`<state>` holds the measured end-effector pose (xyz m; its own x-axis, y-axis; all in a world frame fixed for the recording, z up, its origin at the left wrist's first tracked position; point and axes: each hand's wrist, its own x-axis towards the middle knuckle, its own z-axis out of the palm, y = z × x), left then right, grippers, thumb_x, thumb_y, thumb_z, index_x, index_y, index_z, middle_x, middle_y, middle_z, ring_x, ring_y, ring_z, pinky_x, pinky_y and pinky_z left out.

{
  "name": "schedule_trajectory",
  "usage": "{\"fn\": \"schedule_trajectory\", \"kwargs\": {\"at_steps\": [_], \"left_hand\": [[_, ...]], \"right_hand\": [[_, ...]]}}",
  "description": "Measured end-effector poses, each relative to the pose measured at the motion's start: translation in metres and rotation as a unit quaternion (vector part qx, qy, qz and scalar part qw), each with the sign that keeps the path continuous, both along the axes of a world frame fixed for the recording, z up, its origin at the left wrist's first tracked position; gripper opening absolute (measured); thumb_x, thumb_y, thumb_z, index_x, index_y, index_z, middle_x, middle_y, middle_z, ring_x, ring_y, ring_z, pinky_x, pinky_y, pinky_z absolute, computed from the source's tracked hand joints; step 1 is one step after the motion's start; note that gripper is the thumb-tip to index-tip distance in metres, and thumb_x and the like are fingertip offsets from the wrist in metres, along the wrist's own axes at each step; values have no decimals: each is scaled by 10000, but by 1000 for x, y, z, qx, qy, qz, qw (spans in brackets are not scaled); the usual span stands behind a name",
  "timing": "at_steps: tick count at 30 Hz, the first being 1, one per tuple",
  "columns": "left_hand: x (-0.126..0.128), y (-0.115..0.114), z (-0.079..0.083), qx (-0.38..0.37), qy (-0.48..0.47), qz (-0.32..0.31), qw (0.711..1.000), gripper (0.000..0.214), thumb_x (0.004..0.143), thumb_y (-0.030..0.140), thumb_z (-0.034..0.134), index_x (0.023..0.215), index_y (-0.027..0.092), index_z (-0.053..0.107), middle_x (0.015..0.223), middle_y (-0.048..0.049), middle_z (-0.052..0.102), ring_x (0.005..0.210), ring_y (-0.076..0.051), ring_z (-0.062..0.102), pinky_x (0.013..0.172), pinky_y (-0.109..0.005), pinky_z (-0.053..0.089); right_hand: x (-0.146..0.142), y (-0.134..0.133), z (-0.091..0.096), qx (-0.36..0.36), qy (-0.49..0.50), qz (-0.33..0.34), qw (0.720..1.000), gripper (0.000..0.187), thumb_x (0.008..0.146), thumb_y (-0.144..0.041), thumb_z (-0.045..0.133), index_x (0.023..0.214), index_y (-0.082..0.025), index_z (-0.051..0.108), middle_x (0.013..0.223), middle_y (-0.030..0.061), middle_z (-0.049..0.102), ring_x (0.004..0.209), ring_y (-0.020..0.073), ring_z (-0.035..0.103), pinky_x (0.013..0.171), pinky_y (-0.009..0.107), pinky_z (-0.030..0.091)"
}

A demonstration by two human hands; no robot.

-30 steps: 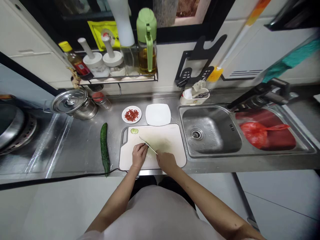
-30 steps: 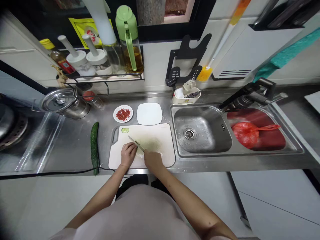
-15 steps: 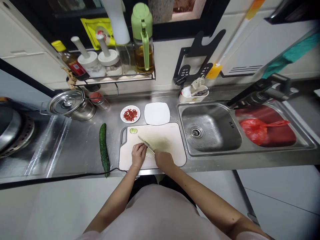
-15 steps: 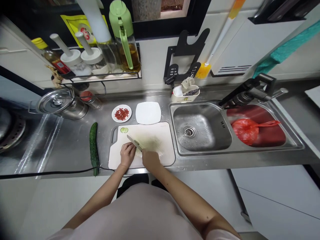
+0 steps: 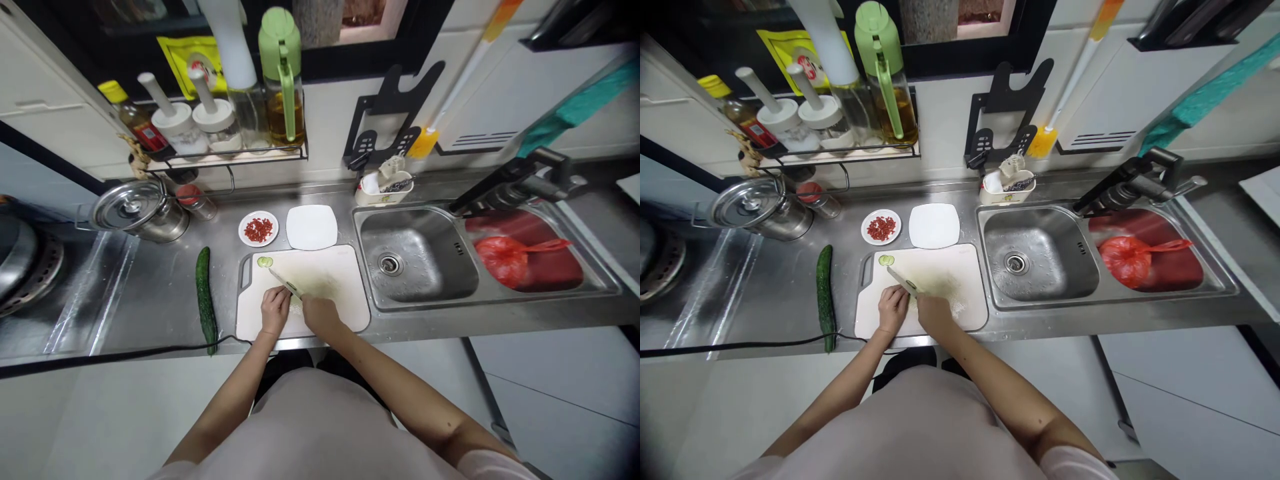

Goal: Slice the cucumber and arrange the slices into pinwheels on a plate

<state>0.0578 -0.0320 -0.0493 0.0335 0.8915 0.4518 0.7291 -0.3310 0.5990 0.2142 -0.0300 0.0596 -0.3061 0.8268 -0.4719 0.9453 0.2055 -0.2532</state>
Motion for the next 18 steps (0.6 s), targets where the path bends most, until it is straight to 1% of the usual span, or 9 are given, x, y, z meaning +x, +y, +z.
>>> {"fn": "schedule_trajectory", "kwargs": {"at_steps": [5, 10, 15, 18], "left_hand": [[-1, -1, 0, -2, 2, -5, 1000, 168, 897, 203, 530, 936, 206, 694, 923, -77, 676, 888, -183, 598, 807, -347, 494], [-1, -1, 0, -4, 5, -2, 1000, 163, 899, 197, 524, 901, 205, 687, 914, -74, 670, 884, -183, 595, 802, -346, 492], [0, -2, 1, -3, 5, 0, 1000, 166, 904, 207, 520, 910, 205, 686, 917, -71, 670, 885, -179, 596, 809, -344, 492], [0, -2, 0, -3, 3, -4, 1000, 168, 904, 208, 519, 918, 209, 686, 921, -71, 672, 884, -181, 596, 810, -348, 493]], "right_hand": [[-5, 4, -4, 1, -2, 3, 1000, 295, 929, -131, 337, 1095, -122, 580, 892, 144, 700, 890, 236, 688, 728, 312, 505], [-7, 3, -4, 3, -2, -2, 1000, 309, 924, -121, 335, 1123, -115, 572, 890, 146, 702, 890, 236, 689, 732, 308, 505], [1, -4, -1, 3, 0, -4, 1000, 279, 910, -110, 365, 1071, -99, 593, 872, 161, 703, 868, 249, 691, 723, 318, 506], [-1, -1, 0, -2, -1, -2, 1000, 271, 905, -105, 377, 1063, -92, 597, 883, 171, 702, 880, 250, 688, 725, 319, 507]]}}
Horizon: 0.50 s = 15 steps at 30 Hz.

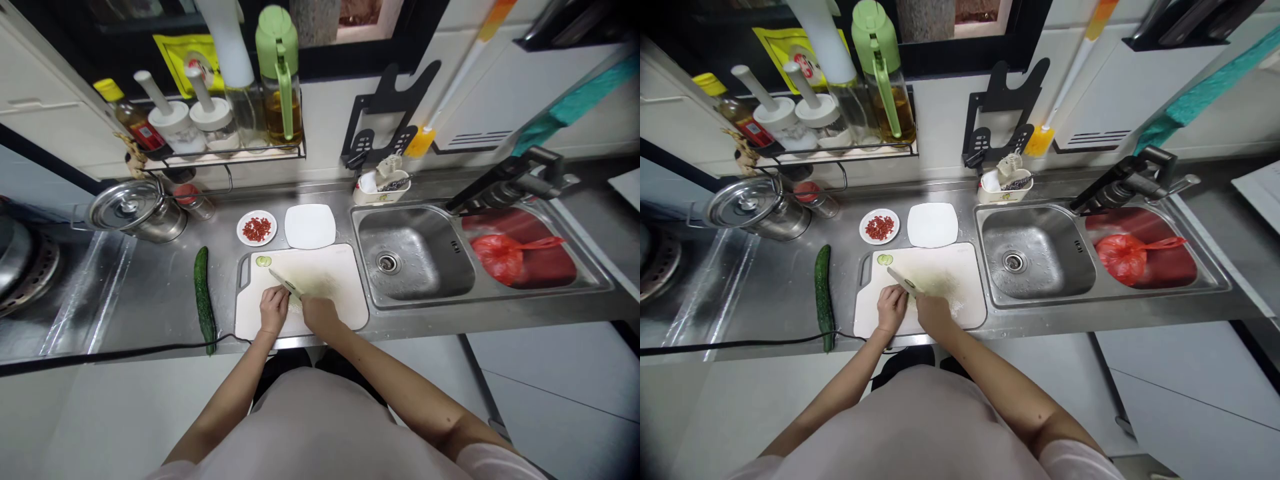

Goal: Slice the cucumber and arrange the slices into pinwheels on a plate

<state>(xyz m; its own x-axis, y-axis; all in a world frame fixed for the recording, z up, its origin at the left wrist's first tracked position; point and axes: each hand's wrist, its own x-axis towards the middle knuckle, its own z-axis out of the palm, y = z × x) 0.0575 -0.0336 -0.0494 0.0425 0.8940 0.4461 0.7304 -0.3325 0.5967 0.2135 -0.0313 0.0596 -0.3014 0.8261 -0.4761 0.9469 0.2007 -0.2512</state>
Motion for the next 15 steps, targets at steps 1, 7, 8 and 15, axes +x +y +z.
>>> {"fn": "schedule_trajectory", "kwargs": {"at_steps": [1, 7, 8, 15], "left_hand": [[0, 0, 0, -1, 0, -2, 1000, 169, 904, 207, 519, 919, 210, 687, 923, -72, 672, 884, -182, 595, 808, -350, 494], [0, 1, -2, -5, -3, 1, 1000, 168, 900, 205, 519, 909, 207, 686, 912, -74, 672, 880, -185, 594, 809, -356, 496], [0, 1, -1, -5, -3, 1, 1000, 168, 900, 203, 519, 906, 206, 686, 914, -74, 673, 883, -184, 595, 810, -353, 497], [1, 1, 2, -1, -5, 0, 1000, 157, 895, 190, 535, 920, 200, 690, 919, -71, 677, 894, -183, 595, 810, -344, 499]], "right_hand": [[-2, 2, 0, 0, 1, 0, 1000, 274, 904, -101, 377, 1068, -91, 596, 885, 170, 702, 888, 248, 687, 729, 316, 507], [-5, 5, -4, 3, 8, -1, 1000, 291, 900, -94, 364, 1075, -101, 596, 882, 156, 700, 891, 246, 687, 736, 325, 511], [-5, 4, -4, 2, 6, -2, 1000, 292, 897, -93, 364, 1075, -98, 596, 880, 157, 700, 887, 250, 688, 729, 330, 512], [-6, 7, -4, -8, 2, -3, 1000, 300, 901, -96, 363, 1085, -92, 599, 891, 161, 696, 894, 238, 684, 739, 311, 502]]}}
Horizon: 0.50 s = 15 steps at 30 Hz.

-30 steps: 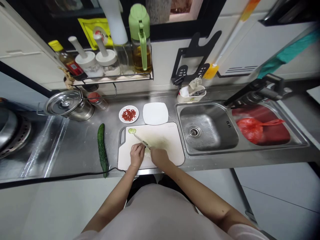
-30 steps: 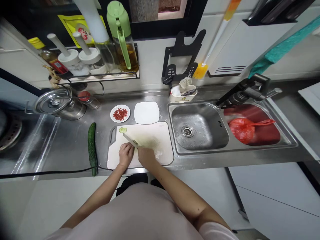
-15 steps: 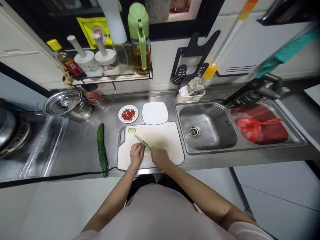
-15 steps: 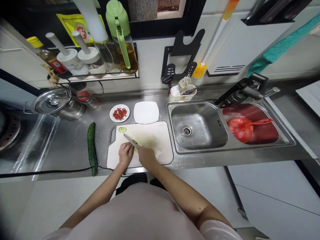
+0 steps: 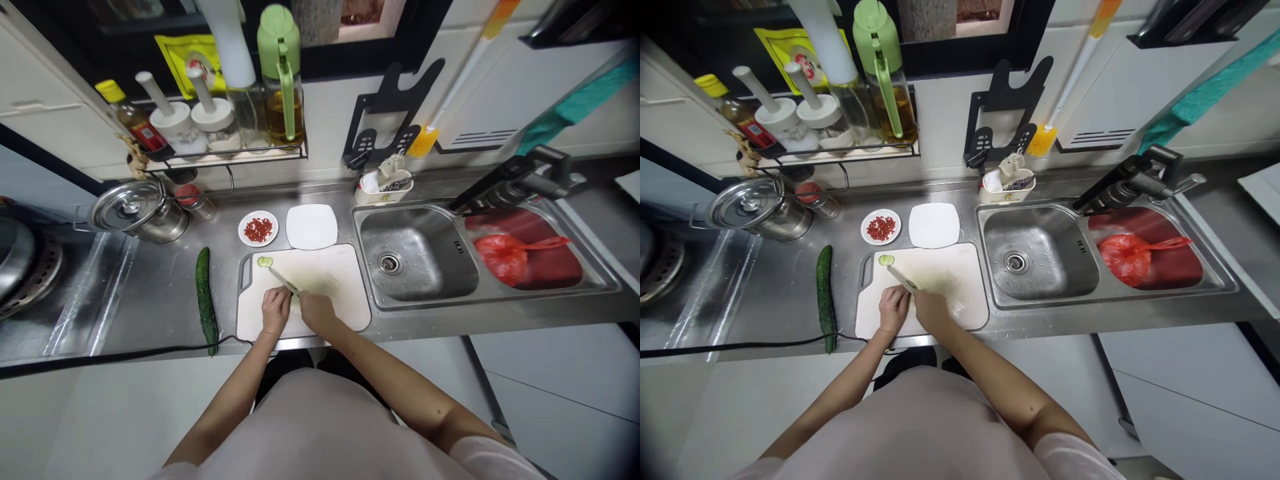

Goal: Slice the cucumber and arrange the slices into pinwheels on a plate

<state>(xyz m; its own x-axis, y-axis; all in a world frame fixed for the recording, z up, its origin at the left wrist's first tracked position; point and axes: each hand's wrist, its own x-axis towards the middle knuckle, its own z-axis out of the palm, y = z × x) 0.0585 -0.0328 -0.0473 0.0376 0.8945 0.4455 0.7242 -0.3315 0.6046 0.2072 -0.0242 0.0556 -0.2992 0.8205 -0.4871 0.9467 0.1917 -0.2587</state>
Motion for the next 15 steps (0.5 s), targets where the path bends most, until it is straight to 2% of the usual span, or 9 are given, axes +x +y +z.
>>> {"fn": "schedule_trajectory", "kwargs": {"at_steps": [15], "left_hand": [[0, 0, -3, -13, -19, 6, 1000, 184, 906, 217, 524, 986, 217, 690, 958, -72, 692, 912, -183, 610, 833, -359, 501]], "right_hand": [[8, 6, -8, 17, 22, 14, 1000, 286, 905, -121, 379, 1057, -118, 620, 922, 147, 700, 894, 221, 675, 737, 287, 481]]}}
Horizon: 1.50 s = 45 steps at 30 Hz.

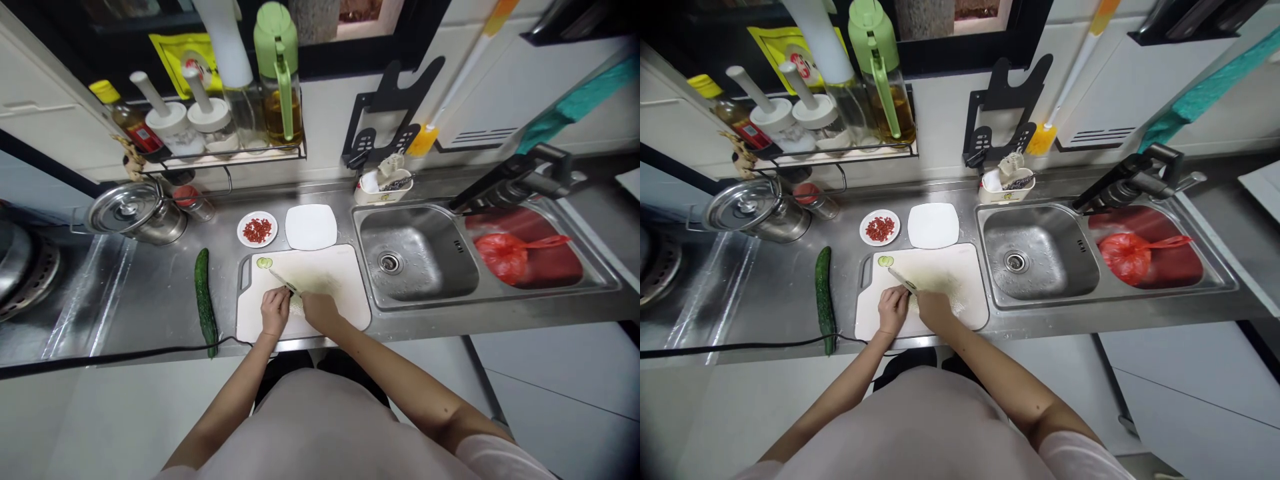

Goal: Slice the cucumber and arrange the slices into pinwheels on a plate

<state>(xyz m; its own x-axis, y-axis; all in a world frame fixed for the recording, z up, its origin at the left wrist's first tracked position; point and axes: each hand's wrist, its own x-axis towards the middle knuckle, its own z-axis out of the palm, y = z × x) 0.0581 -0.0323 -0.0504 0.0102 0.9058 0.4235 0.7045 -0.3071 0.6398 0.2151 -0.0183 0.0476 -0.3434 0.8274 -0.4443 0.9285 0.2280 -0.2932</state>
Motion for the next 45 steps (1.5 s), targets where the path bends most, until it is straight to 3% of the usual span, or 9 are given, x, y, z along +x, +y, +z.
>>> {"fn": "schedule_trajectory", "kwargs": {"at_steps": [18, 36, 45], "left_hand": [[0, 0, -3, -4, -5, 6, 1000, 198, 914, 222, 507, 1004, 214, 685, 957, -73, 696, 908, -182, 620, 818, -357, 505], [1, 2, 2, -18, -14, 8, 1000, 207, 918, 228, 507, 1031, 217, 680, 962, -76, 692, 931, -184, 620, 834, -362, 508], [1, 1, -2, -15, -15, 10, 1000, 200, 910, 220, 516, 1025, 209, 679, 966, -70, 691, 941, -175, 613, 836, -344, 507]], "right_hand": [[1, 10, -8, 12, 6, 17, 1000, 250, 893, -114, 413, 1020, -119, 628, 863, 137, 693, 821, 225, 663, 687, 296, 458], [0, 20, -9, -5, -15, 45, 999, 271, 898, -119, 397, 1057, -130, 616, 908, 137, 696, 907, 231, 668, 732, 294, 469], [-2, 20, -11, -22, 2, 14, 1000, 297, 897, -119, 372, 1056, -109, 622, 930, 154, 696, 915, 223, 657, 734, 286, 455]]}}
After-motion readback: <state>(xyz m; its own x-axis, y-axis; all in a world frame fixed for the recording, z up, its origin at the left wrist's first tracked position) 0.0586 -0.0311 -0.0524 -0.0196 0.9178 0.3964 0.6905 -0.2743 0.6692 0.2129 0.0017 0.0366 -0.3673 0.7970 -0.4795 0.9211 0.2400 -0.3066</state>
